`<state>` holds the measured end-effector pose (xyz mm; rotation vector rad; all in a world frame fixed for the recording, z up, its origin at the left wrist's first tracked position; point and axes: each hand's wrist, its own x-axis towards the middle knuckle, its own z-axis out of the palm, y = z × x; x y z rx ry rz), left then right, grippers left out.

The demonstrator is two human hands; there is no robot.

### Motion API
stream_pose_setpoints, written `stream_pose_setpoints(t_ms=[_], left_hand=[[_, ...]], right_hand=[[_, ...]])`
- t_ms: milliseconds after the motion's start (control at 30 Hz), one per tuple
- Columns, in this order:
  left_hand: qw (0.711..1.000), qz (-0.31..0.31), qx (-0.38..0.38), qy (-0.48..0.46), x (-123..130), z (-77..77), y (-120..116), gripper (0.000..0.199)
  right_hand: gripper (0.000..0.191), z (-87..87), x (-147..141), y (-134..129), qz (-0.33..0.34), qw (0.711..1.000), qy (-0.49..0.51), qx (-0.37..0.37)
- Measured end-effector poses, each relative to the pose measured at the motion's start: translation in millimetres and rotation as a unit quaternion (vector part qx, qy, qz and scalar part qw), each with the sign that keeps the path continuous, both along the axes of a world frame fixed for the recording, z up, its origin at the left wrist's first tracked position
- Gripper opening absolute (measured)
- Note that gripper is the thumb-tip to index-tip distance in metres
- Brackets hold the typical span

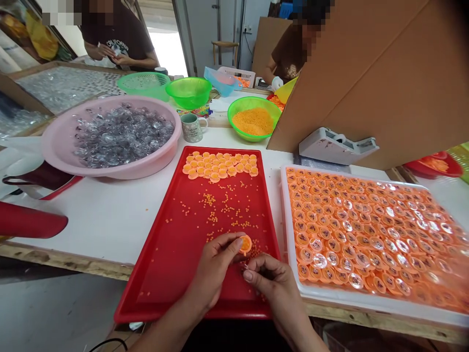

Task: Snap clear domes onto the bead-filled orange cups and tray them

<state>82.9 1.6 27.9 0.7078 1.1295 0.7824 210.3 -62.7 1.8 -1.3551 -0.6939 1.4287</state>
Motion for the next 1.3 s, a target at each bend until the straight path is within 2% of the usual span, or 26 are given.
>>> stream_pose_setpoints(t_ms=[167,367,533,633,700,833,967,1067,1167,1300], left_hand=[[0.998,0.031,-0.012,-0.056,7.8,-4.5,-12.4,0.018],[0.998,0.022,-0.012,-0.052,11.3,-8.4,-21.3,0.019],[0.996,0.060,0.011,-0.066,18.2,-10.8,-26.4,0.016],[0.993,0.071,0.014,-0.090,21.0,-11.1,-27.9,0.012],[0.990,0.073,-0.005,-0.119,21.4,-11.0,-27.3,0.011],[0.984,0.049,-0.071,-0.158,18.3,-11.1,-21.5,0.027],[0.996,-0.035,-0.017,-0.084,10.7,-10.2,-13.3,0.020],[0.994,-0.079,-0.005,-0.077,5.1,-8.7,-9.9,0.016],[0.991,-0.080,-0.021,-0.108,3.0,-8.3,-10.6,0.014],[0.990,-0.054,-0.025,-0.126,5.7,-11.3,-15.9,0.010]], right_hand=[[0.020,-13.3,-2.1,4.0,-0.092,0.995,-0.034,0.017],[0.016,-12.1,2.1,1.0,-0.125,0.984,-0.114,0.048],[0.007,-8.6,-2.8,-4.0,-0.164,0.941,-0.268,0.126],[0.005,-7.2,-5.4,-5.7,-0.179,0.935,-0.277,0.133],[0.005,-6.9,-5.8,-6.3,-0.184,0.938,-0.264,0.127],[0.005,-7.3,-0.9,-6.1,-0.160,0.935,-0.276,0.157],[0.005,-7.7,10.4,-4.8,-0.116,0.911,-0.343,0.196],[0.007,-7.8,16.7,-3.6,-0.077,0.898,-0.380,0.207],[0.009,-7.1,16.4,-2.7,-0.072,0.890,-0.394,0.219],[0.010,-2.6,9.7,-3.0,-0.118,0.886,-0.397,0.208]])
